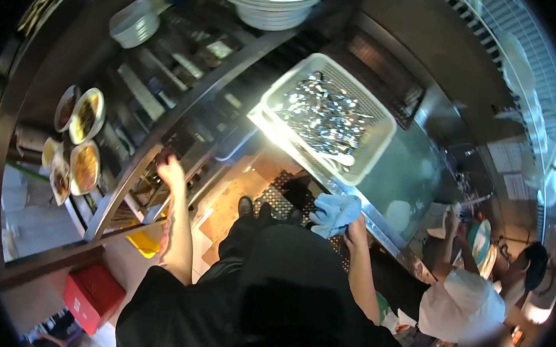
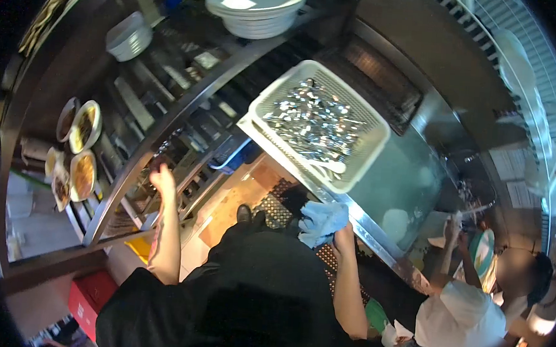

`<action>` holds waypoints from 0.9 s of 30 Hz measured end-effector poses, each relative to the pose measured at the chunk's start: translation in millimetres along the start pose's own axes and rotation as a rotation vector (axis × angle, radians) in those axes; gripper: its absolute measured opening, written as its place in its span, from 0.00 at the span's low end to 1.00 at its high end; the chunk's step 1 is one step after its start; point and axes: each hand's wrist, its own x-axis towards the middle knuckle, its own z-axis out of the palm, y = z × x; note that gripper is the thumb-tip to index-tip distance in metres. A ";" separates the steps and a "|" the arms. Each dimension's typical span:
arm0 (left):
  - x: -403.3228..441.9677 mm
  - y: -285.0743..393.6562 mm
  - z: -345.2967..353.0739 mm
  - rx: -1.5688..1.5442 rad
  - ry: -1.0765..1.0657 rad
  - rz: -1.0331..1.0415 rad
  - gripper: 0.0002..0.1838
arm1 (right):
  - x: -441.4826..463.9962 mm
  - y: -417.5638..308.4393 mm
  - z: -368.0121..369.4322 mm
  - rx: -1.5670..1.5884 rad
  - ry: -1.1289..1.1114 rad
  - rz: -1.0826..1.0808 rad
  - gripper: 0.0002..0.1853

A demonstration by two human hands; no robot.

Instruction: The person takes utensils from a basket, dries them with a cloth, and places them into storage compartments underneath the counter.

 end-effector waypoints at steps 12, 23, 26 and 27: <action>-100.6 329.0 282.4 -0.047 -1.054 0.329 0.11 | -56.9 -91.6 -53.6 0.973 -0.209 -0.127 0.26; -83.4 360.3 393.4 0.768 -0.981 0.320 0.12 | -94.0 -106.9 -79.9 1.168 -0.201 0.099 0.26; -83.5 355.7 406.8 0.730 -0.952 0.322 0.11 | -98.0 -108.5 -90.3 1.184 -0.189 0.102 0.26; -84.6 346.2 414.5 0.684 -0.901 0.304 0.10 | -98.0 -109.6 -93.5 1.192 -0.195 0.100 0.26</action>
